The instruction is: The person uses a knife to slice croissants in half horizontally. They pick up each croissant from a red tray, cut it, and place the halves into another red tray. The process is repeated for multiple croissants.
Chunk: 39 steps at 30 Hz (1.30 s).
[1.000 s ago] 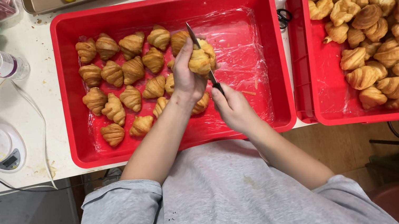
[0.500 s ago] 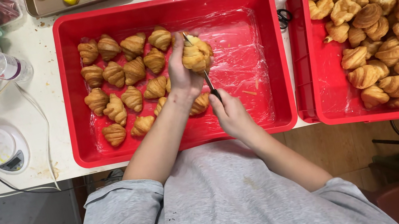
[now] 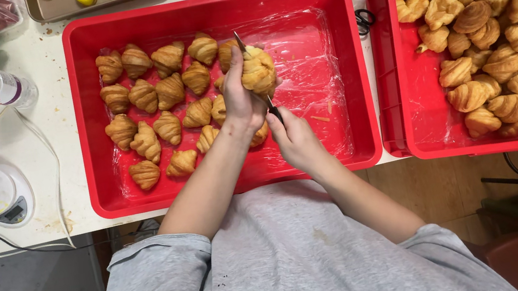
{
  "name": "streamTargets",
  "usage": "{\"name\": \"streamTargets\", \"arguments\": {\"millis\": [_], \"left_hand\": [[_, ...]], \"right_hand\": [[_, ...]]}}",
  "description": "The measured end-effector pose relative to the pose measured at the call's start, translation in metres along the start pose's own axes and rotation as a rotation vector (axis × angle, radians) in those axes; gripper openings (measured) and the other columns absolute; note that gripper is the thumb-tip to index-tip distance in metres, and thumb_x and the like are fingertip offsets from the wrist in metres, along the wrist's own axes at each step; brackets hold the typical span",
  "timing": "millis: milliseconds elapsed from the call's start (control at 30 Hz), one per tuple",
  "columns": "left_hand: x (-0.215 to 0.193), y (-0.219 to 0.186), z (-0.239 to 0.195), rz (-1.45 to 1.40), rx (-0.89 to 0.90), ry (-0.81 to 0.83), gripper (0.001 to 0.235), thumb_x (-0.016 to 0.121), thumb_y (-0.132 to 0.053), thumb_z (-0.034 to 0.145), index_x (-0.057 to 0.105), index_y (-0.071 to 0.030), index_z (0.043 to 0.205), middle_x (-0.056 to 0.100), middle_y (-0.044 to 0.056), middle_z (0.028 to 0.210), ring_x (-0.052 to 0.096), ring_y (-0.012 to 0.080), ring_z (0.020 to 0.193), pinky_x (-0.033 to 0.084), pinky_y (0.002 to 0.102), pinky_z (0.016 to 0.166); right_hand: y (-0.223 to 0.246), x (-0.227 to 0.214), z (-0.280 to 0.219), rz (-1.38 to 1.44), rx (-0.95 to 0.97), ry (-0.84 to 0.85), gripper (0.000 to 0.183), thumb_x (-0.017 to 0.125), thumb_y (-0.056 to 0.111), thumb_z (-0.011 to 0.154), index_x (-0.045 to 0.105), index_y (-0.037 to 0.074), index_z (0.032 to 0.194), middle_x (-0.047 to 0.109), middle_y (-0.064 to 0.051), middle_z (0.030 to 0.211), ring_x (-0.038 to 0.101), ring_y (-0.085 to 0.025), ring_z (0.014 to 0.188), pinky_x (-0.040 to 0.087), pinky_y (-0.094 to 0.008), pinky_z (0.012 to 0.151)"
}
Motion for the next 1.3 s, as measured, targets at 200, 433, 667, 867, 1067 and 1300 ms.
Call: {"name": "streamTargets", "arguments": {"millis": [200,433,667,867,1067,1300], "left_hand": [[0.002,-0.002,0.003,0.014,0.032,0.021,0.059,0.058,-0.056,0.101,0.061,0.0,0.12,0.065,0.009,0.098,0.068,0.0187,0.085,0.062,0.038,0.072],[0.001,0.014,0.001,0.05,-0.003,0.049,0.062,0.058,-0.056,0.1,0.062,0.002,0.12,0.065,0.01,0.097,0.067,0.0193,0.085,0.062,0.039,0.073],[-0.01,0.03,0.004,0.038,-0.058,-0.037,0.062,0.057,-0.056,0.099,0.063,0.001,0.123,0.067,0.008,0.102,0.067,0.0162,0.09,0.058,0.034,0.078],[-0.009,0.028,0.007,0.067,-0.029,-0.001,0.06,0.056,-0.057,0.099,0.063,0.0,0.118,0.066,0.008,0.095,0.066,0.0173,0.085,0.059,0.036,0.074],[-0.003,0.033,0.01,0.03,-0.037,0.058,0.061,0.056,-0.057,0.102,0.063,0.0,0.121,0.065,0.009,0.096,0.065,0.0171,0.084,0.055,0.034,0.072],[-0.009,0.04,0.011,0.038,-0.045,-0.015,0.058,0.054,-0.053,0.102,0.062,0.001,0.122,0.068,0.008,0.109,0.067,0.0155,0.098,0.057,0.032,0.086]], "right_hand": [[-0.006,-0.001,-0.003,-0.011,0.08,0.045,0.03,0.049,0.028,0.109,0.056,0.001,0.097,0.057,-0.01,0.063,0.054,-0.021,0.056,0.045,-0.04,0.053],[-0.011,-0.007,0.002,-0.028,-0.003,-0.003,0.03,0.049,0.029,0.108,0.057,0.001,0.1,0.058,-0.011,0.064,0.056,-0.02,0.055,0.046,-0.039,0.054],[-0.019,-0.006,0.004,-0.06,-0.016,-0.01,0.032,0.049,0.029,0.109,0.055,0.0,0.097,0.058,-0.011,0.065,0.057,-0.021,0.057,0.046,-0.04,0.057],[-0.03,-0.005,-0.002,-0.041,0.093,0.044,0.032,0.048,0.03,0.109,0.055,0.001,0.098,0.057,-0.011,0.063,0.056,-0.02,0.056,0.046,-0.04,0.056],[-0.031,-0.008,-0.004,0.002,0.058,0.019,0.032,0.048,0.031,0.108,0.055,0.001,0.1,0.058,-0.01,0.065,0.055,-0.02,0.057,0.047,-0.038,0.056],[-0.04,-0.008,0.002,-0.014,0.079,0.033,0.036,0.047,0.033,0.109,0.055,0.001,0.096,0.057,-0.01,0.064,0.055,-0.02,0.056,0.047,-0.039,0.055]]}}
Point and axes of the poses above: each hand's wrist, its own z-axis towards the middle knuckle, its own x-axis out of the palm, y = z × x, the point moved 9 cm from there along z, towards the middle knuckle
